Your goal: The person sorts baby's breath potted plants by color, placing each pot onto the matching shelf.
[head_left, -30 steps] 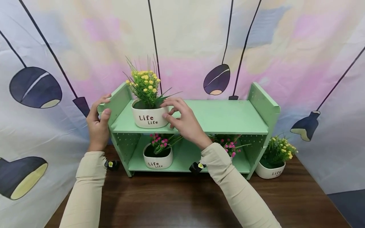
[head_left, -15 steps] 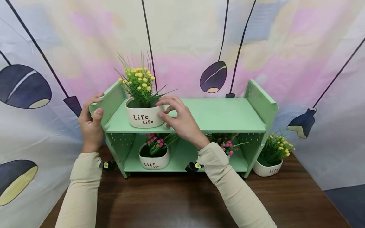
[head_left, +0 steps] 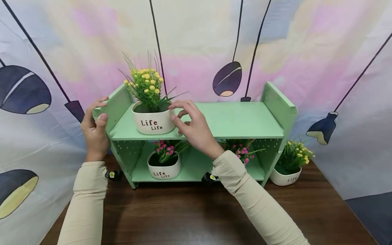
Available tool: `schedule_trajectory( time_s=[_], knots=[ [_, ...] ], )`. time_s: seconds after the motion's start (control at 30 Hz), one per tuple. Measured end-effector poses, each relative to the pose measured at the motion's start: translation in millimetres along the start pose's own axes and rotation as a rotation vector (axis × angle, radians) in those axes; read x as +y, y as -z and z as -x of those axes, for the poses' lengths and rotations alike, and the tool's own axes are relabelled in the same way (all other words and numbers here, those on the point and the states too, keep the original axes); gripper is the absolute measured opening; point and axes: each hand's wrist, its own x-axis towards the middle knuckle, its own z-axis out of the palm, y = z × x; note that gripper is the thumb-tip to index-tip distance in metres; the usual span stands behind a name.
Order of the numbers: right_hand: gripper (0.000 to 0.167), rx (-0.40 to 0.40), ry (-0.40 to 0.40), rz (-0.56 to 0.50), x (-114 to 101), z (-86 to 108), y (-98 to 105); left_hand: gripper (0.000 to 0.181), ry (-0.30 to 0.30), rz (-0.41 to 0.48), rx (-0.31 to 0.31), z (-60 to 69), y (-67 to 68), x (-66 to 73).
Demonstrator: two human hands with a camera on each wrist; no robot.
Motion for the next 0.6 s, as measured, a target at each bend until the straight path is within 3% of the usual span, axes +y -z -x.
schedule_trajectory(
  time_s=[0.27,0.6],
  knots=[
    [0.029,-0.064,-0.055,0.07,-16,20.6,19,0.053,-0.003,-0.04,0.004,0.8,0.1,-1.1],
    [0.027,-0.088,-0.05,0.283,-51,51.7,74,0.048,-0.003,-0.013,0.003,-0.9,-0.7,-3.7]
  ],
)
